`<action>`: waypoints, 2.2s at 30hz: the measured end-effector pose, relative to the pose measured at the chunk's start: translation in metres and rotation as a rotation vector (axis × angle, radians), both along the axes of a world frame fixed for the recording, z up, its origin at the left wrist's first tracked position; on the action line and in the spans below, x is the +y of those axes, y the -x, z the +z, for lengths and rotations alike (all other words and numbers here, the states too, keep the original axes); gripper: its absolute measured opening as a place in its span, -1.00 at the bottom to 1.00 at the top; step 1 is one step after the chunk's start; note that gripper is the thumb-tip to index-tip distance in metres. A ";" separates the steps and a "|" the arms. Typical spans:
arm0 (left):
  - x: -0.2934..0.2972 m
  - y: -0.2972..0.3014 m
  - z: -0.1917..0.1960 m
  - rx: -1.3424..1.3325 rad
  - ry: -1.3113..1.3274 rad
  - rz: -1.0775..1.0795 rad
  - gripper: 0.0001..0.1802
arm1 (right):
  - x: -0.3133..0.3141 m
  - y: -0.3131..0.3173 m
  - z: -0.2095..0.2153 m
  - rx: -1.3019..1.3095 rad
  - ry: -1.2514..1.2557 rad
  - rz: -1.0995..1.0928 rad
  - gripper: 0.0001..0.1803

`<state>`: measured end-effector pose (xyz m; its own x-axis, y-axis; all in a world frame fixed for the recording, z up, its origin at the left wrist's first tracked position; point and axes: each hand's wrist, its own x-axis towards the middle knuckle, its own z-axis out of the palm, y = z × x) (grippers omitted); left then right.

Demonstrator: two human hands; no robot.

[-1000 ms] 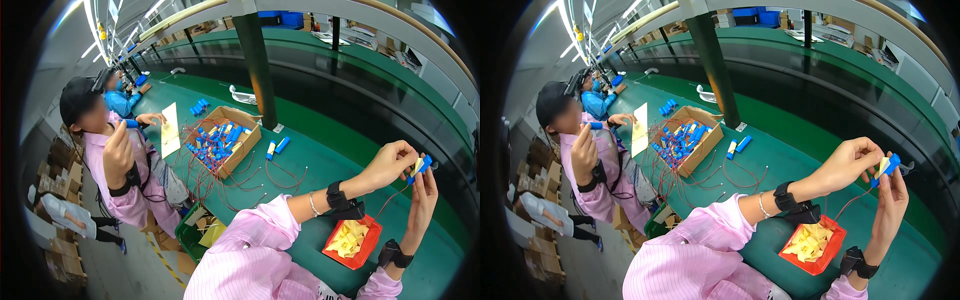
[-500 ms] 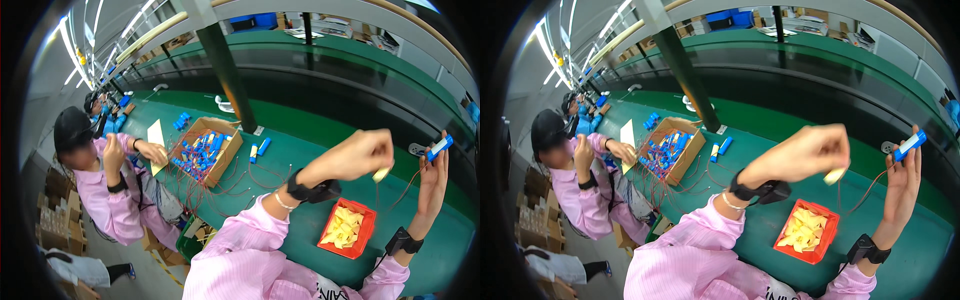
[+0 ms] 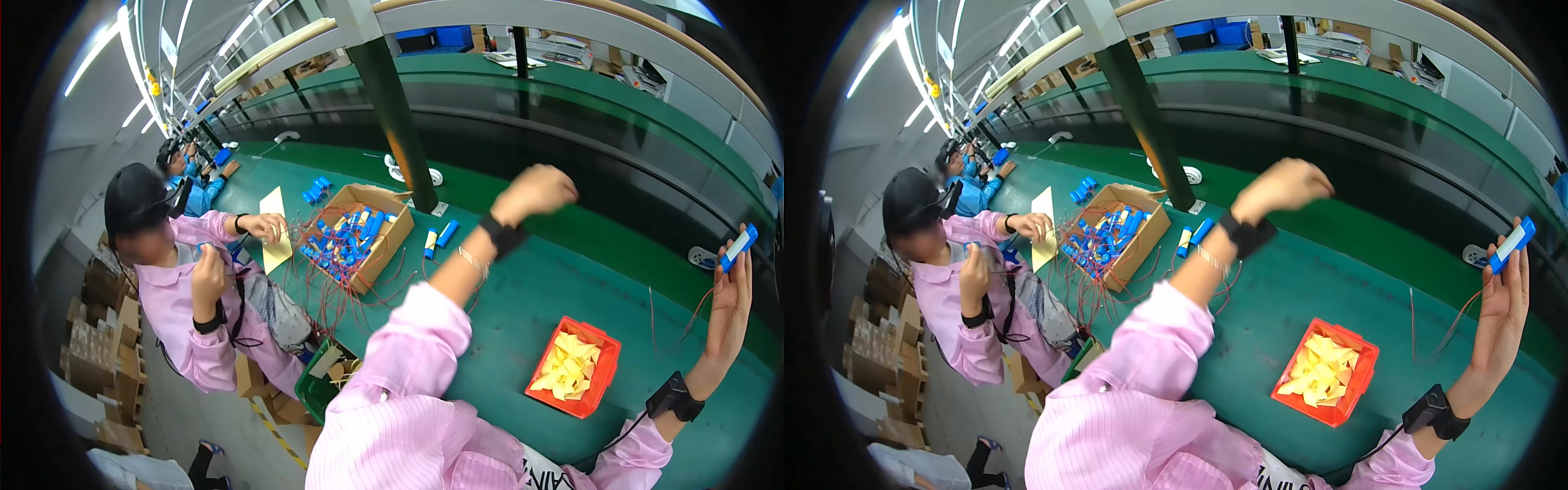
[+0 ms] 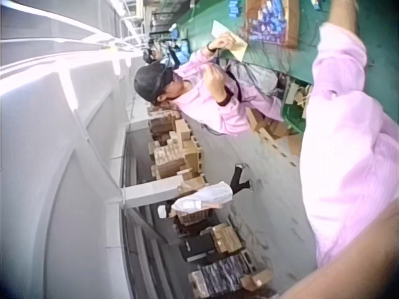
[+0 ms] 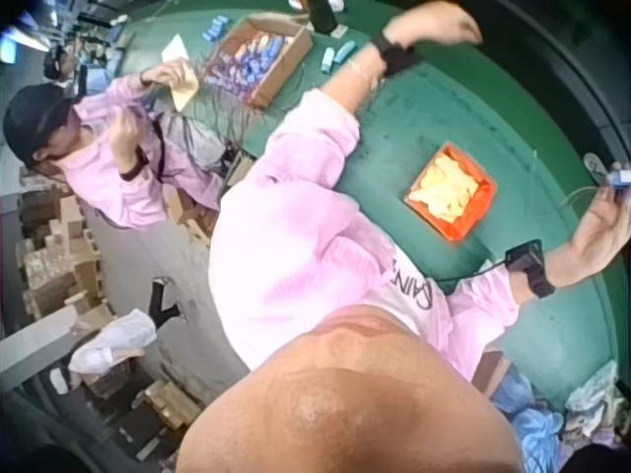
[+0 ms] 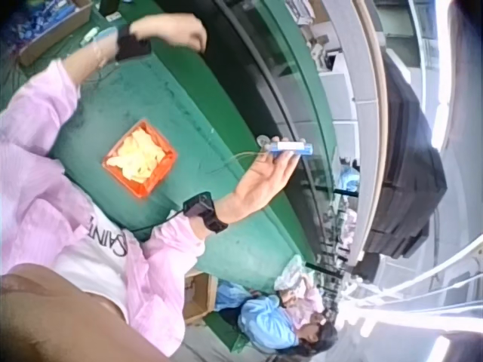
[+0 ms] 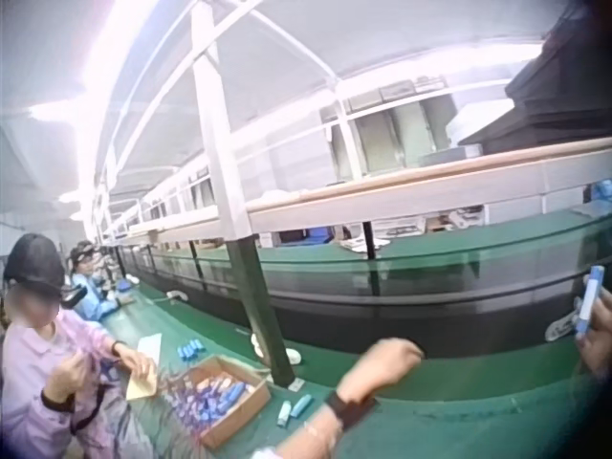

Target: Assembling small electronic devices by inserting batteries and components into plastic housings on a production line.

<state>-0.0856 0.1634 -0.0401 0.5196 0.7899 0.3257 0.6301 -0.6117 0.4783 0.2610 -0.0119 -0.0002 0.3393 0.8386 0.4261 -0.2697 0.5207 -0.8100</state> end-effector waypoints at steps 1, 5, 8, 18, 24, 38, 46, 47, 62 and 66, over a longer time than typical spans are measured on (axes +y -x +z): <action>0.030 0.026 -0.010 0.175 -0.120 0.236 -0.74 | -0.001 0.001 0.001 0.004 0.009 0.061 -0.47; 0.100 0.110 -0.043 0.648 0.108 1.075 -0.37 | -0.008 0.016 0.019 -0.051 0.033 0.139 -0.45; 0.113 0.146 -0.063 0.762 0.189 1.250 -0.56 | -0.011 0.045 0.027 -0.055 0.048 0.109 -0.46; 0.123 0.220 -0.065 1.142 0.650 0.878 -0.80 | -0.010 0.065 0.031 0.093 0.099 0.319 -0.53; 0.107 0.202 -0.065 0.940 0.240 0.591 -0.62 | -0.012 0.067 0.029 0.107 0.117 0.320 -0.54; -0.040 -0.058 0.039 -1.213 0.682 -0.276 -0.19 | -0.009 0.089 0.018 0.014 0.132 0.264 -0.54; -0.091 -0.115 0.024 -1.104 0.297 -0.164 -0.37 | -0.016 0.120 0.016 -0.052 0.097 0.387 -0.51; -0.099 -0.120 0.028 -1.089 0.221 -0.144 -0.34 | -0.017 0.121 0.016 -0.069 0.104 0.400 -0.51; -0.111 -0.113 0.027 -1.255 0.534 -0.284 -0.25 | -0.010 0.130 0.008 -0.145 0.055 0.094 -0.64; -0.116 -0.118 0.030 -1.300 0.486 -0.282 -0.27 | -0.008 0.131 0.004 -0.187 0.072 0.027 -0.71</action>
